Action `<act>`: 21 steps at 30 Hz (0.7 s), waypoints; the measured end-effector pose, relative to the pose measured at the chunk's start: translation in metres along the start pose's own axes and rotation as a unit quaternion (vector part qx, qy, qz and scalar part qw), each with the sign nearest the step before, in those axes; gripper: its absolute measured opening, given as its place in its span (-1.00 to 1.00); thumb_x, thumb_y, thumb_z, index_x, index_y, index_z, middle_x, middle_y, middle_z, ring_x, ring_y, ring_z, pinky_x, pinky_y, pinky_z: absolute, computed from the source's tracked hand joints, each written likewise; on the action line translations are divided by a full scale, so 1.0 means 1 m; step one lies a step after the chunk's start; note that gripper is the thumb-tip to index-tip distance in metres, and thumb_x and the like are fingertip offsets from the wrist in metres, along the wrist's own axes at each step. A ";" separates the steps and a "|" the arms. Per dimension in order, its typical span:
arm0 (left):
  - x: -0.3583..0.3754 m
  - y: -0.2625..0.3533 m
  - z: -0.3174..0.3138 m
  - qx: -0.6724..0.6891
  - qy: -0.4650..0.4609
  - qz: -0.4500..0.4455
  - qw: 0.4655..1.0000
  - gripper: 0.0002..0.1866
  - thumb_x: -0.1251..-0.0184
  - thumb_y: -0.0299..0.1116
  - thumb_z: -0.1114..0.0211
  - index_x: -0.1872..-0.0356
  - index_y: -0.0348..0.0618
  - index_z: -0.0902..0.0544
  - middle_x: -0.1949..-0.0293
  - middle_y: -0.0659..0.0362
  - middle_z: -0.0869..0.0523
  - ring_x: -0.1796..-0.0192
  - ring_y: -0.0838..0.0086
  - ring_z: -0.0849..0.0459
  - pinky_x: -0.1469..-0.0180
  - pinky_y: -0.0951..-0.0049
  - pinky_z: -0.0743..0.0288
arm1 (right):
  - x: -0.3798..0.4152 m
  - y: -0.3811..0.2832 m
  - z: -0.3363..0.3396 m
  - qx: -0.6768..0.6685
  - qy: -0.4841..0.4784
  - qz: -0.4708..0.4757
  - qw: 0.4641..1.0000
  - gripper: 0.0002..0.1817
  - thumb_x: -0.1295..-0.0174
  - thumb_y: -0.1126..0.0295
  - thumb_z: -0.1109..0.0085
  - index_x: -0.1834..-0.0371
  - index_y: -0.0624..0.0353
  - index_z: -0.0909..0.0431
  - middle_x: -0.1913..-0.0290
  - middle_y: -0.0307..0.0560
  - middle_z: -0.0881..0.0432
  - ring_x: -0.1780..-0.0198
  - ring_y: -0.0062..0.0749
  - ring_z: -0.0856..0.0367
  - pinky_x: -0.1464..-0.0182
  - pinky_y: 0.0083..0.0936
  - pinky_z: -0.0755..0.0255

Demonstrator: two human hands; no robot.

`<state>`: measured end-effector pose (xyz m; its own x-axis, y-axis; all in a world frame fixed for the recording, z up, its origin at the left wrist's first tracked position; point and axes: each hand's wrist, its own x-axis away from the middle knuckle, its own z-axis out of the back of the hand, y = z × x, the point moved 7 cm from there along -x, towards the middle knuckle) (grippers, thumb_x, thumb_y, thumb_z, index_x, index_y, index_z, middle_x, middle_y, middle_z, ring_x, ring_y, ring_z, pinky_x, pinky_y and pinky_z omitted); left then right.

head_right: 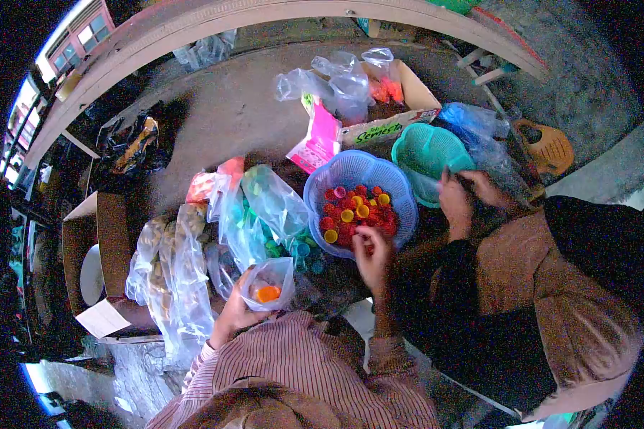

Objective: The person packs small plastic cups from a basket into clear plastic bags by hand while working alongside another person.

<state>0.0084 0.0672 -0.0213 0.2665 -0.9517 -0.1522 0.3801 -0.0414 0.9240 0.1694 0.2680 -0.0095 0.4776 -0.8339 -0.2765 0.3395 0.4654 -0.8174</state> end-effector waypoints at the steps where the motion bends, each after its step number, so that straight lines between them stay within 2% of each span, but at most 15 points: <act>1: 0.000 0.000 0.000 -0.014 0.001 0.001 1.000 -0.27 0.34 -0.44 -0.43 -0.03 -0.27 -0.35 0.05 0.00 -0.46 -0.02 0.15 -0.46 -0.07 0.32 -0.31 | -0.004 0.030 0.008 0.021 0.025 -0.043 0.999 -0.87 -0.06 0.55 -0.07 0.30 0.23 -0.50 0.37 -0.12 -0.54 0.36 -0.44 -0.50 0.25 -0.58 -0.36; 2: -0.001 0.000 0.000 -0.028 0.003 0.001 1.000 -0.27 0.34 -0.44 -0.43 -0.03 -0.27 -0.35 0.05 0.00 -0.46 -0.02 0.15 -0.46 -0.07 0.32 -0.31 | -0.011 0.048 0.017 0.087 0.092 0.080 0.989 -0.85 -0.02 0.58 -0.07 0.30 0.24 -0.49 0.37 -0.08 -0.55 0.38 -0.31 -0.50 0.24 -0.55 -0.37; 3: -0.002 0.000 0.000 -0.027 0.002 0.001 1.000 -0.27 0.34 -0.44 -0.43 -0.03 -0.27 -0.35 0.05 0.00 -0.46 -0.02 0.15 -0.46 -0.07 0.32 -0.31 | -0.018 0.060 0.023 0.088 0.092 0.079 0.989 -0.85 -0.02 0.58 -0.07 0.30 0.24 -0.49 0.37 -0.08 -0.55 0.38 -0.31 -0.50 0.24 -0.55 -0.37; 5: -0.003 -0.004 -0.003 0.011 -0.009 0.035 0.999 -0.27 0.34 -0.43 -0.43 -0.04 -0.27 -0.34 0.04 -0.01 -0.46 -0.03 0.15 -0.47 -0.07 0.33 -0.31 | -0.028 0.084 0.025 0.279 0.058 0.006 0.959 -0.82 0.05 0.41 -0.18 0.32 0.13 -0.55 0.37 -0.09 -0.53 0.23 -0.20 -0.49 0.17 -0.32 -0.34; 6: -0.004 -0.005 -0.003 0.011 -0.011 0.035 0.999 -0.27 0.34 -0.43 -0.43 -0.04 -0.27 -0.34 0.04 -0.01 -0.46 -0.03 0.15 -0.47 -0.07 0.33 -0.31 | -0.034 0.091 0.022 0.279 0.058 0.004 0.958 -0.82 0.05 0.41 -0.18 0.32 0.13 -0.55 0.37 -0.09 -0.53 0.23 -0.20 -0.49 0.17 -0.32 -0.34; 8: -0.004 -0.007 -0.005 0.006 -0.015 0.038 0.999 -0.26 0.34 -0.43 -0.44 -0.04 -0.26 -0.34 0.04 -0.01 -0.46 -0.01 0.15 -0.48 -0.05 0.34 -0.33 | -0.046 0.108 0.008 0.427 0.010 -0.010 0.904 -0.74 0.12 0.28 -0.26 0.32 0.06 -0.58 0.33 -0.07 -0.52 0.14 -0.16 -0.44 0.04 -0.18 -0.24; 9: -0.003 -0.009 -0.006 0.006 -0.015 0.038 0.999 -0.26 0.34 -0.43 -0.44 -0.04 -0.26 -0.34 0.04 -0.01 -0.46 -0.01 0.15 -0.48 -0.05 0.34 -0.33 | -0.051 0.113 0.005 0.427 0.010 -0.010 0.904 -0.74 0.12 0.28 -0.26 0.32 0.06 -0.58 0.33 -0.07 -0.52 0.14 -0.16 -0.44 0.04 -0.18 -0.24; 11: -0.001 -0.014 -0.004 -0.006 0.001 0.050 0.999 -0.26 0.34 -0.42 -0.44 -0.04 -0.27 -0.35 0.08 0.00 -0.48 0.02 0.16 -0.50 -0.02 0.34 -0.35 | -0.053 0.142 -0.014 0.393 -0.142 -0.110 0.902 -0.67 0.14 0.23 -0.27 0.25 0.05 -0.53 0.11 -0.02 -0.44 -0.09 -0.09 -0.32 -0.18 0.19 0.13; 16: 0.001 -0.006 0.003 -0.032 0.020 0.036 0.999 -0.25 0.35 -0.41 -0.46 -0.04 -0.26 -0.35 0.11 0.01 -0.51 0.04 0.17 -0.52 0.00 0.33 -0.37 | -0.050 0.149 -0.015 0.397 -0.094 -0.078 0.909 -0.63 0.20 0.28 -0.32 0.25 0.04 -0.52 0.17 -0.04 -0.47 -0.04 -0.11 -0.36 -0.20 0.06 0.05; 18: 0.002 -0.006 0.004 -0.030 0.030 0.037 0.998 -0.24 0.36 -0.40 -0.46 -0.04 -0.25 -0.35 0.12 0.02 -0.51 0.05 0.18 -0.53 0.00 0.34 -0.37 | -0.050 0.148 -0.010 0.272 -0.076 -0.039 0.958 -0.75 0.20 0.31 -0.32 0.43 0.10 -0.54 0.27 -0.06 -0.50 0.12 -0.13 -0.44 0.06 -0.19 -0.26; 21: 0.002 -0.008 0.002 -0.022 0.035 0.037 0.998 -0.24 0.35 -0.42 -0.46 -0.04 -0.26 -0.34 0.08 0.01 -0.50 0.03 0.18 -0.51 -0.01 0.34 -0.36 | -0.040 0.120 0.002 0.274 -0.063 -0.022 0.959 -0.80 0.20 0.37 -0.32 0.48 0.12 -0.53 0.33 -0.05 -0.50 0.17 -0.12 -0.45 0.11 -0.22 -0.30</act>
<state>0.0045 0.0650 -0.0284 0.3568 -0.9277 -0.1095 0.3952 0.0437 0.9176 0.1924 0.3577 -0.0952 0.5362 -0.8296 -0.1559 0.7203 0.5460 -0.4279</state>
